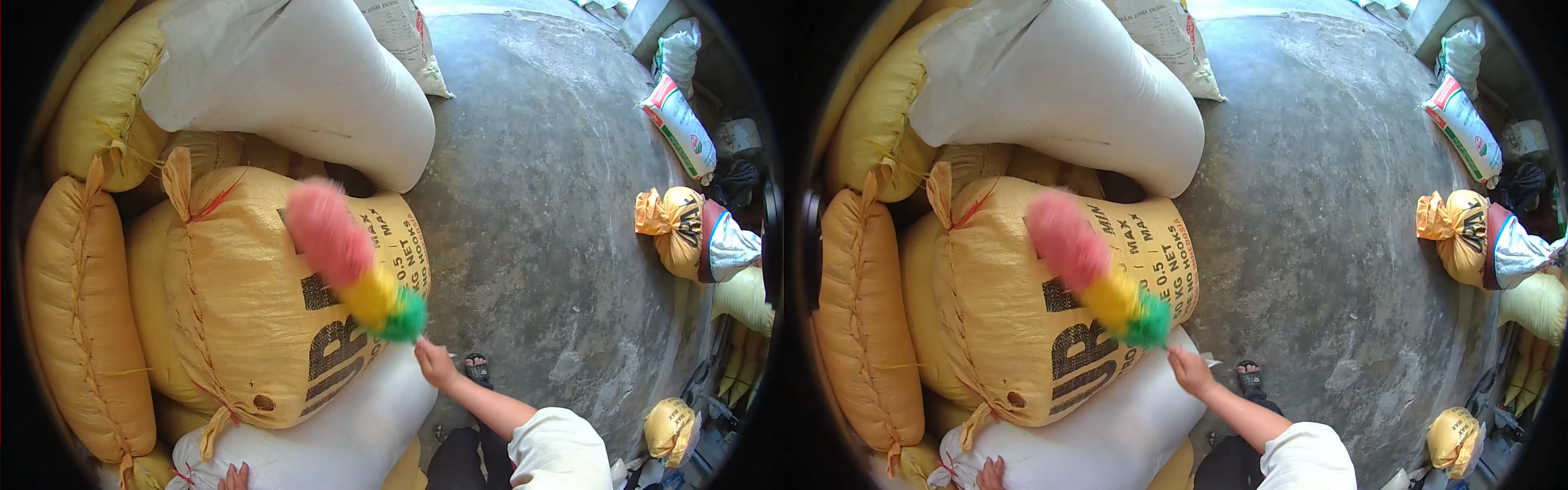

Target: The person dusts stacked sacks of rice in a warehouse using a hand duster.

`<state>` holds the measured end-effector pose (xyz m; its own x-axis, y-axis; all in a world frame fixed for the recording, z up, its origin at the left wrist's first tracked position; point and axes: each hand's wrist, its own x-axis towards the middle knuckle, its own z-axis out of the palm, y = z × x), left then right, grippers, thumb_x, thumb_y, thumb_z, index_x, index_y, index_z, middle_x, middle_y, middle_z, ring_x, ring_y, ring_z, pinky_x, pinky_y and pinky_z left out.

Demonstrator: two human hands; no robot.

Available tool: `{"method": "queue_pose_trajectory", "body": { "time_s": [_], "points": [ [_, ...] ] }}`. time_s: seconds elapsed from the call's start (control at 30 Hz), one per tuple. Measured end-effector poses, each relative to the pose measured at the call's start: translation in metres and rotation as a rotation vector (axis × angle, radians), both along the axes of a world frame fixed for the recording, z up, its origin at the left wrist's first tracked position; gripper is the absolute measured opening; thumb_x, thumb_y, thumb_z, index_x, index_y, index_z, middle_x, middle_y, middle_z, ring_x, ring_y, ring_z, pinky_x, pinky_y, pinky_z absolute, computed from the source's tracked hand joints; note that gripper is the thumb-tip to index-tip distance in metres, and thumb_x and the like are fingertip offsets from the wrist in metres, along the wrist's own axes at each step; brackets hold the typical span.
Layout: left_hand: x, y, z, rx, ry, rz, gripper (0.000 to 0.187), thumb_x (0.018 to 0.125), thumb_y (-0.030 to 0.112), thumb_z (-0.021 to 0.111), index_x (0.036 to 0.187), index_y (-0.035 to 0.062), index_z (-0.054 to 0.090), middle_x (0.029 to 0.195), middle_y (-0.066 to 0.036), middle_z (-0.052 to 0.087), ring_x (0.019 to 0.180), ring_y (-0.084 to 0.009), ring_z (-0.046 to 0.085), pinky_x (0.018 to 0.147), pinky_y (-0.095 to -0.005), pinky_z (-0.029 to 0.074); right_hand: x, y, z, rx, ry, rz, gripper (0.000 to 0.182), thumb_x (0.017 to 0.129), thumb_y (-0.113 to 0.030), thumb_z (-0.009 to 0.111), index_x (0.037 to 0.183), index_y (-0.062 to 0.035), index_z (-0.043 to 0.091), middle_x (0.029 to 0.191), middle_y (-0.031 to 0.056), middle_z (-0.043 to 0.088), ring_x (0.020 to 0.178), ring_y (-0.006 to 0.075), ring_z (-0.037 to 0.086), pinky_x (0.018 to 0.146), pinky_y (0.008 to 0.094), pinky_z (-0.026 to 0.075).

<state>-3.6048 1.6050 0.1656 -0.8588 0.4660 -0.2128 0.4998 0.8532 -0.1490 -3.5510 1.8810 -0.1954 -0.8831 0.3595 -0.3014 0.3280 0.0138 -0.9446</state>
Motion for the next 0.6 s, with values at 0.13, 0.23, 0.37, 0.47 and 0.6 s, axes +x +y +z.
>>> {"method": "queue_pose_trajectory", "body": {
  "time_s": [0.13,0.23,0.37,0.47,0.6],
  "points": [
    [0.002,-0.007,-0.002,0.044,0.018,-0.043,0.076,0.076,0.049,0.049,0.130,-0.0003,0.028,0.120,-0.016,0.051,0.116,-0.0302,0.042,0.096,-0.0451,0.019,0.046,-0.050,-0.036,0.000,-0.073,-0.019,0.028,0.090,-0.026,0.040,0.091,-0.0019,0.055,0.082,0.0219,0.058,0.079,0.0395,0.056,0.066,0.0409,0.044],
    [0.001,-0.004,-0.002,0.062,0.036,-0.074,0.075,0.076,0.048,0.049,0.129,-0.0008,0.029,0.120,-0.017,0.051,0.116,-0.0303,0.041,0.096,-0.0446,0.020,0.053,-0.038,-0.072,-0.015,-0.655,-0.136,0.040,0.091,-0.034,0.034,0.092,-0.0003,0.056,0.083,0.0241,0.059,0.084,0.0403,0.056,0.072,0.0400,0.045],
    [0.002,0.001,0.001,0.060,0.030,-0.075,0.074,0.076,0.047,0.050,0.128,-0.0014,0.029,0.122,-0.018,0.049,0.115,-0.0304,0.041,0.096,-0.0435,0.021,0.028,0.000,-0.175,-0.425,-1.264,-0.010,0.047,0.090,-0.043,0.032,0.094,-0.0049,0.059,0.067,0.0172,0.061,0.045,0.0290,0.057,0.043,0.0446,0.045],
    [0.000,0.003,0.000,0.070,0.036,-0.089,0.074,0.075,0.046,0.051,0.128,-0.0015,0.030,0.123,-0.018,0.047,0.115,-0.0305,0.041,0.096,-0.0431,0.021,0.009,0.008,-0.129,-0.107,-0.738,-0.397,0.046,0.091,-0.039,0.036,0.095,0.0026,0.056,0.071,0.0171,0.059,0.066,0.0274,0.058,0.062,0.0362,0.045],
    [0.000,0.009,0.004,0.026,0.039,-0.090,0.074,0.074,0.044,0.053,0.128,-0.0013,0.030,0.124,-0.017,0.047,0.115,-0.0309,0.041,0.096,-0.0435,0.023,-0.017,0.005,-0.001,-0.202,-0.079,-0.298,0.032,0.092,-0.030,0.040,0.076,-0.0030,0.047,0.059,0.0035,0.041,0.056,0.0120,0.037,0.052,0.0303,0.035]
  ]
}}
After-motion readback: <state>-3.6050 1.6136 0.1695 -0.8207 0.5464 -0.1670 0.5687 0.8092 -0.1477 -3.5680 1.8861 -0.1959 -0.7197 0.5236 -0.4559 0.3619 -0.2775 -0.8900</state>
